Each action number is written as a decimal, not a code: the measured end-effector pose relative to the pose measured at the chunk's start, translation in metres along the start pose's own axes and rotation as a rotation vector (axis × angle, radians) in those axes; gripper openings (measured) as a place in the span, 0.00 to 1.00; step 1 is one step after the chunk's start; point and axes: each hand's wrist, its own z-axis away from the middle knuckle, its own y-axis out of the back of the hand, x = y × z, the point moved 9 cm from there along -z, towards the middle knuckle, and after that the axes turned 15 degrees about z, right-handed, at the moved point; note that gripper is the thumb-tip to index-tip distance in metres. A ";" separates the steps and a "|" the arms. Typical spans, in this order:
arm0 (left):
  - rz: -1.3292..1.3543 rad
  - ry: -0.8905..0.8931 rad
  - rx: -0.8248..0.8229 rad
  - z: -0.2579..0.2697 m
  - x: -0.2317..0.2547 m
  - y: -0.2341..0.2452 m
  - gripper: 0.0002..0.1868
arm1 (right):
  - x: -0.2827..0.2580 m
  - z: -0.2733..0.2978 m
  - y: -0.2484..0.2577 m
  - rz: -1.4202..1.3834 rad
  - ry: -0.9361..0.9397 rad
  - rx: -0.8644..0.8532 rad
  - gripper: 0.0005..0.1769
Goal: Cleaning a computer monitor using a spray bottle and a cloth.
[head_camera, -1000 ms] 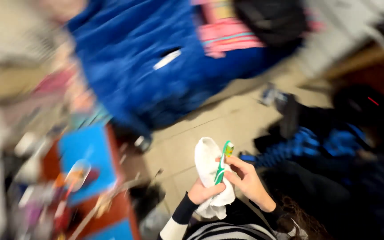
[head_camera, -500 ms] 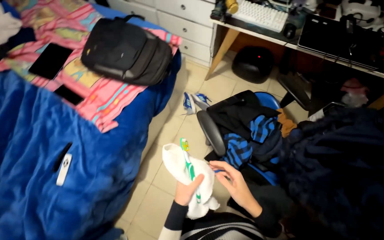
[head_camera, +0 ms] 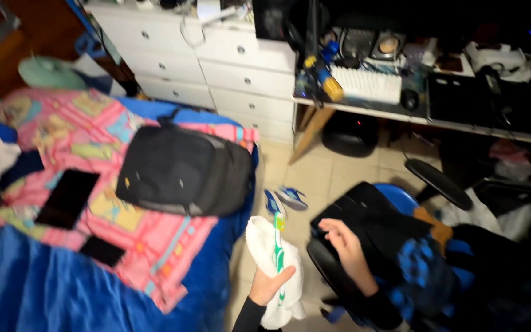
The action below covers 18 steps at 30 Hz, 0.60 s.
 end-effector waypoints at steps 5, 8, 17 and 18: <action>-0.071 -0.039 -0.002 -0.076 0.067 0.076 0.33 | -0.024 -0.131 0.006 0.357 -0.011 0.165 0.16; -0.070 -0.011 0.009 -0.108 0.087 0.105 0.30 | -0.036 -0.206 0.033 0.456 -0.042 0.215 0.18; 0.011 0.015 -0.107 -0.184 0.085 0.096 0.33 | -0.038 -0.432 0.135 0.648 0.052 0.393 0.23; 0.033 0.027 -0.150 -0.194 0.083 0.089 0.33 | -0.018 -0.460 0.145 0.690 -0.156 0.324 0.24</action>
